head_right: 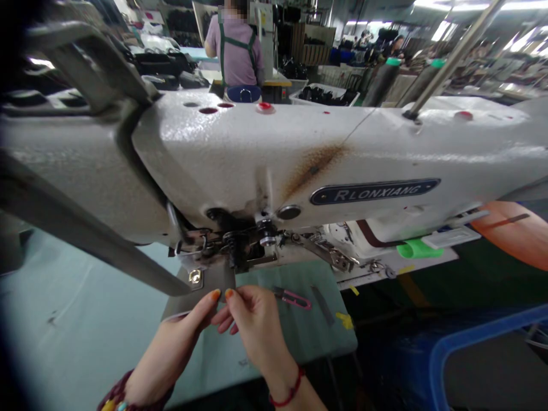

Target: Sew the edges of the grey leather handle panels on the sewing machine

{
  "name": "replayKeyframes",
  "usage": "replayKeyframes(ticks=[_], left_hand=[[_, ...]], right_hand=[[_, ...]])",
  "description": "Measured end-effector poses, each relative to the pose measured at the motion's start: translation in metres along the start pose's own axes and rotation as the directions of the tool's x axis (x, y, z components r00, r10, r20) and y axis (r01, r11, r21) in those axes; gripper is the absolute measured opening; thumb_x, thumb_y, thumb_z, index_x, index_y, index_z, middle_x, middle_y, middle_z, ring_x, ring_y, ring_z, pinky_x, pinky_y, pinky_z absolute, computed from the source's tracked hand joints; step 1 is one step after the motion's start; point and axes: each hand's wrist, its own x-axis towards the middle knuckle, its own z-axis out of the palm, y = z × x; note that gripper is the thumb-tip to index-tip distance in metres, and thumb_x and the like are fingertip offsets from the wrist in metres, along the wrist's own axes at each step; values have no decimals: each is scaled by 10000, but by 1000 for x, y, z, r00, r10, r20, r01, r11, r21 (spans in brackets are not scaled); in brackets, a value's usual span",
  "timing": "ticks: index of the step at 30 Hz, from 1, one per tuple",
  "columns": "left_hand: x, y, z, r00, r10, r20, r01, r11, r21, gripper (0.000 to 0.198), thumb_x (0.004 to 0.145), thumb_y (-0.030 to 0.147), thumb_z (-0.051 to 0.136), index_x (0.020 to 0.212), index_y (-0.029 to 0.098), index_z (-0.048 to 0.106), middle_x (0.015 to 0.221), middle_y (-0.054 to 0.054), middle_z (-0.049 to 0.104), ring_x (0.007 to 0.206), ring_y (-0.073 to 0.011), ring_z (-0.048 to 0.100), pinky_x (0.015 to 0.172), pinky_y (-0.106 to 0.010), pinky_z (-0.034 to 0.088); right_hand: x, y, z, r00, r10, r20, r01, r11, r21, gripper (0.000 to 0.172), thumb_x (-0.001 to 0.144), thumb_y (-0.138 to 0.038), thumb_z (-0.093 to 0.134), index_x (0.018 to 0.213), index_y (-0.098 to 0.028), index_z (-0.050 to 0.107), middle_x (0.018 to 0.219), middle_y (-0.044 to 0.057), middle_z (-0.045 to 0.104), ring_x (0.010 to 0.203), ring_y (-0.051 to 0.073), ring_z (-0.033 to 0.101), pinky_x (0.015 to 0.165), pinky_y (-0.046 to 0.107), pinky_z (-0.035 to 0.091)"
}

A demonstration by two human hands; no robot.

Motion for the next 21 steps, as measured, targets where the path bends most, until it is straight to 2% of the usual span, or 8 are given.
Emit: replayKeyframes(ticks=[4,10,13,16,19,21], left_hand=[[8,-1,-2,998,39,39,-37,998,-55,422,784,492,688,959,112,744,1030,-105,738,993,-274,620,928,-339,472],[15,14,2,987,144,69,-134,982,-135,284,789,430,698,836,153,742,857,-50,725,837,-197,603,806,-260,493],[18,20,0,991,87,106,-76,992,-105,329,776,459,699,798,135,752,780,-55,709,812,-208,599,774,-271,497],[25,21,-3,988,18,151,-5,996,-84,383,782,494,677,782,120,758,741,-61,696,870,-239,603,808,-301,490],[33,20,-7,985,27,170,-14,997,-79,378,784,496,671,812,129,757,838,-65,715,930,-239,595,867,-308,467],[37,20,-9,986,30,165,-22,998,-53,381,774,505,674,828,135,752,865,-61,714,892,-222,591,836,-292,466]], right_hand=[[6,-2,1,1000,-20,-20,20,999,-27,456,881,-546,551,714,-127,620,583,55,678,487,115,622,450,164,418],[17,-5,3,998,-52,-41,51,998,-44,385,910,-460,520,724,-136,612,621,51,697,503,113,627,463,168,429],[22,-7,5,997,-63,-48,61,997,-36,405,897,-484,517,721,-132,611,635,62,703,504,114,626,468,172,433],[28,-8,7,998,-52,-46,51,998,-25,434,882,-521,516,781,-116,638,639,74,707,499,121,629,462,171,435],[33,-5,8,998,-44,-51,43,999,-25,463,887,-538,499,853,-104,657,637,78,707,479,121,624,439,165,425],[32,-3,8,997,-44,-56,43,999,-12,457,890,-533,495,887,-105,654,639,78,709,477,121,625,429,159,418]])
